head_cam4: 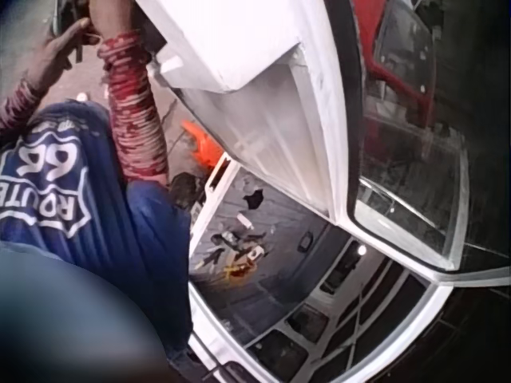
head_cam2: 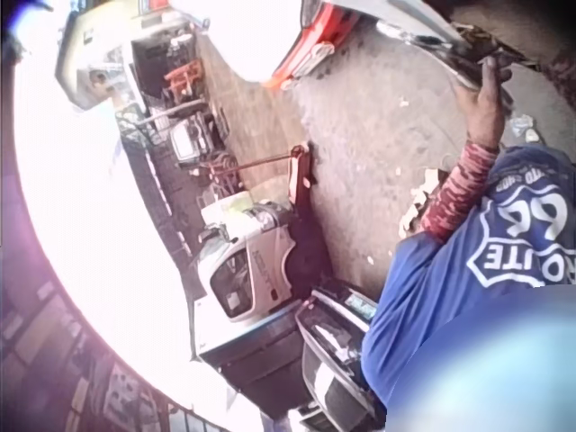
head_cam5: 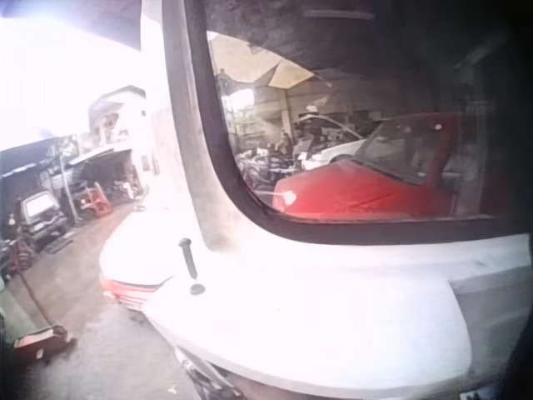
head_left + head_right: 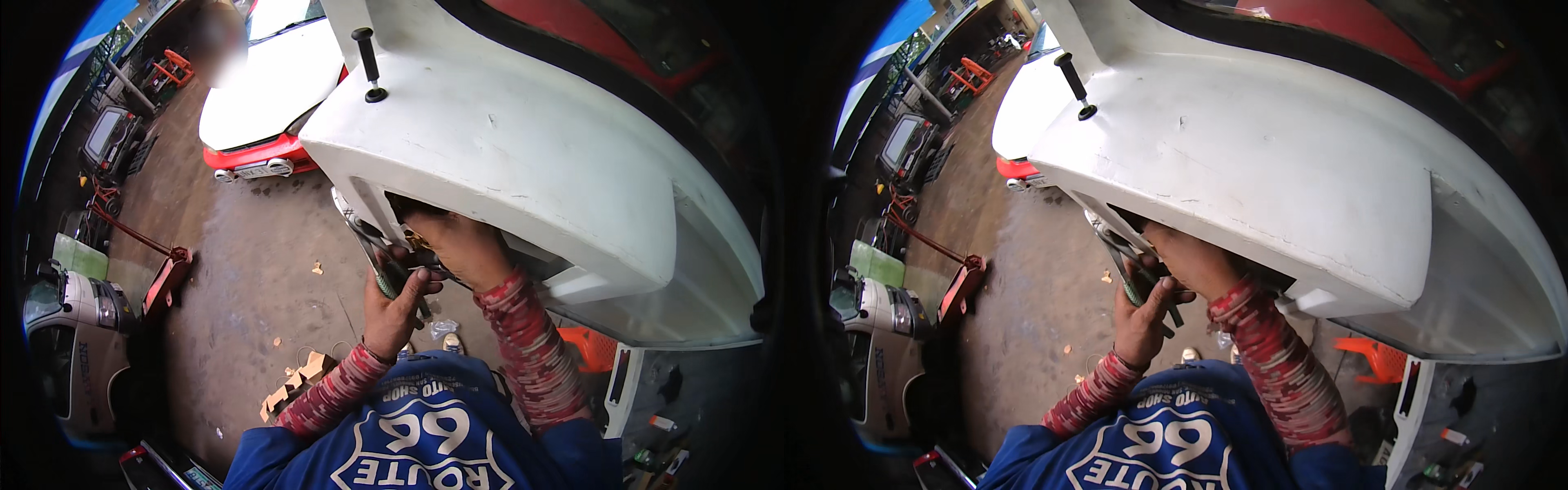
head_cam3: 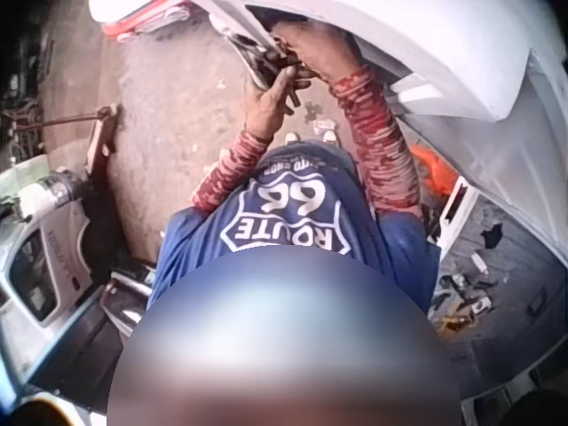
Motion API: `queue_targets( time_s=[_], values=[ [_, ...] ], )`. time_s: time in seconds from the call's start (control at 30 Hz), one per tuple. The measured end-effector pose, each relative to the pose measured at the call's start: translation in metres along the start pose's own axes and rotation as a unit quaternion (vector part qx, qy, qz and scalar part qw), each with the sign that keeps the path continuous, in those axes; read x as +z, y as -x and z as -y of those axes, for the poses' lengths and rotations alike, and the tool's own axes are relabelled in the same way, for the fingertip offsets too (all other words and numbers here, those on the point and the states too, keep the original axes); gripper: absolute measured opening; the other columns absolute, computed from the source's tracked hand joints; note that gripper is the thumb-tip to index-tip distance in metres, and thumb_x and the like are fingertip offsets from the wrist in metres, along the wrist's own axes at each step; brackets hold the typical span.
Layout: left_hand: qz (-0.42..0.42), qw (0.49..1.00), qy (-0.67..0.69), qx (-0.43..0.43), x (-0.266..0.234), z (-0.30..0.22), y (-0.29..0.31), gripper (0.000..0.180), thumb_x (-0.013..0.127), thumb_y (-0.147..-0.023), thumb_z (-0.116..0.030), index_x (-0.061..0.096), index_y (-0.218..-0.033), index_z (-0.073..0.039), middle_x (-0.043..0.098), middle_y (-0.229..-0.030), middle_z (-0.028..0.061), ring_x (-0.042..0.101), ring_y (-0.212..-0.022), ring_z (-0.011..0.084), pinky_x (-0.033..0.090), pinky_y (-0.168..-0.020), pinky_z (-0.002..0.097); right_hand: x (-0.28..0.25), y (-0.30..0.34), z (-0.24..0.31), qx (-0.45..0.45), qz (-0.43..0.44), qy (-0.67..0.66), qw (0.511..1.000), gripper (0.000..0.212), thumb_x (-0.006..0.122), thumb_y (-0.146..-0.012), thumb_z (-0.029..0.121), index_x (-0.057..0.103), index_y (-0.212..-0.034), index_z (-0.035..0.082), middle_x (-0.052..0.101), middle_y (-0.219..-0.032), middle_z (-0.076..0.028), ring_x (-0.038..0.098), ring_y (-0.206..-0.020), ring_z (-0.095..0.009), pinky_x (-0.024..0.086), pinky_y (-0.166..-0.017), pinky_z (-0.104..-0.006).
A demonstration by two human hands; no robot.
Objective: The person retrieves a wrench and pliers from a toolbox and uses them to manipulate the lock mechanism on a white vehicle door. They repeatedly insert the tools into the lock area, adjusting and testing the mechanism while standing in a garage.
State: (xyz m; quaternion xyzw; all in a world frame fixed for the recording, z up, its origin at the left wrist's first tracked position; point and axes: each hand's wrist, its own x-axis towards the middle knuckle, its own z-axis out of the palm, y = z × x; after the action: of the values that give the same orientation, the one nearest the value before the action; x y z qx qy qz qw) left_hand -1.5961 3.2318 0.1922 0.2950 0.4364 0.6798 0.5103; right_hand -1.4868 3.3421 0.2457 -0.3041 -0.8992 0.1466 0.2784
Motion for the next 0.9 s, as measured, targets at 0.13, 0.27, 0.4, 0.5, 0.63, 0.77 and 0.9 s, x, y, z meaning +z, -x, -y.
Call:
queue_targets(
  time_s=[0.13, 0.27, 0.4, 0.5, 0.63, 0.77, 0.9],
  values=[
    [0.015, 1.000, -0.021, 0.009, 0.009, 0.001, -0.009, 0.043, 0.069, -0.097, -0.009, 0.041, -0.128, -0.004, 0.061, -0.116, 0.0114, 0.070, -0.098, 0.0221, 0.059, -0.078, 0.0334, -0.008, -0.012, -0.010, 0.016, 0.025, -0.083, 0.996, 0.023, 0.063, -0.091, 0.022, 0.072, -0.110, 0.013, 0.069, -0.106, -0.010, 0.068, -0.098, -0.028, 0.051, -0.090, -0.0380],
    [0.011, 0.998, -0.060, 0.002, 0.014, 0.001, -0.010, 0.043, 0.072, -0.095, -0.008, 0.043, -0.128, -0.005, 0.062, -0.114, 0.0094, 0.070, -0.097, 0.0202, 0.058, -0.078, 0.0324, -0.016, -0.014, -0.011, 0.037, 0.069, -0.079, 0.994, 0.024, 0.062, -0.094, 0.024, 0.072, -0.111, 0.010, 0.071, -0.101, -0.010, 0.069, -0.095, -0.025, 0.052, -0.087, -0.0357],
    [0.000, 0.999, -0.027, 0.020, 0.017, 0.001, -0.009, 0.044, 0.075, -0.092, -0.006, 0.047, -0.126, -0.007, 0.062, -0.112, 0.0058, 0.065, -0.099, 0.0148, 0.054, -0.082, 0.0282, -0.020, -0.018, -0.008, 0.105, 0.127, -0.144, 0.976, 0.024, 0.063, -0.093, 0.023, 0.072, -0.110, 0.008, 0.071, -0.098, -0.012, 0.069, -0.093, -0.026, 0.052, -0.085, -0.0354],
    [-0.002, 1.000, -0.008, 0.018, 0.018, 0.003, -0.009, 0.043, 0.076, -0.091, -0.004, 0.048, -0.124, -0.007, 0.061, -0.110, 0.0036, 0.062, -0.100, 0.0125, 0.052, -0.084, 0.0264, -0.018, -0.016, -0.008, -0.012, 0.068, 0.052, 0.996, 0.021, 0.061, -0.093, 0.021, 0.071, -0.106, 0.007, 0.070, -0.097, -0.012, 0.068, -0.093, -0.028, 0.053, -0.086, -0.0367],
    [-0.004, 1.000, 0.015, 0.016, 0.020, 0.007, -0.010, 0.043, 0.076, -0.091, -0.003, 0.048, -0.124, -0.007, 0.060, -0.107, 0.0027, 0.062, -0.097, 0.0122, 0.052, -0.083, 0.0269, -0.014, -0.014, -0.011, -0.044, -0.031, 0.037, 0.998, 0.019, 0.061, -0.093, 0.020, 0.071, -0.103, 0.007, 0.070, -0.096, -0.013, 0.068, -0.092, -0.031, 0.053, -0.087, -0.0390],
    [-0.007, 0.998, 0.056, 0.022, 0.023, 0.007, -0.008, 0.044, 0.075, -0.091, -0.002, 0.047, -0.124, -0.008, 0.059, -0.104, 0.0027, 0.062, -0.095, 0.0126, 0.052, -0.083, 0.0269, -0.017, -0.015, -0.004, 0.034, 0.011, 0.037, 0.999, 0.018, 0.064, -0.088, 0.020, 0.070, -0.101, 0.009, 0.068, -0.092, -0.016, 0.068, -0.086, -0.036, 0.055, -0.081, -0.0416],
    [-0.015, 0.999, -0.007, 0.043, 0.024, 0.003, -0.003, 0.042, 0.073, -0.093, -0.001, 0.046, -0.124, -0.008, 0.059, -0.106, 0.0038, 0.063, -0.095, 0.0135, 0.052, -0.082, 0.0268, -0.018, -0.013, 0.002, -0.015, 0.016, 0.127, 0.992, 0.014, 0.065, -0.083, 0.018, 0.067, -0.092, 0.007, 0.066, -0.086, -0.018, 0.068, -0.079, -0.037, 0.055, -0.074, -0.0441]
  ],
)
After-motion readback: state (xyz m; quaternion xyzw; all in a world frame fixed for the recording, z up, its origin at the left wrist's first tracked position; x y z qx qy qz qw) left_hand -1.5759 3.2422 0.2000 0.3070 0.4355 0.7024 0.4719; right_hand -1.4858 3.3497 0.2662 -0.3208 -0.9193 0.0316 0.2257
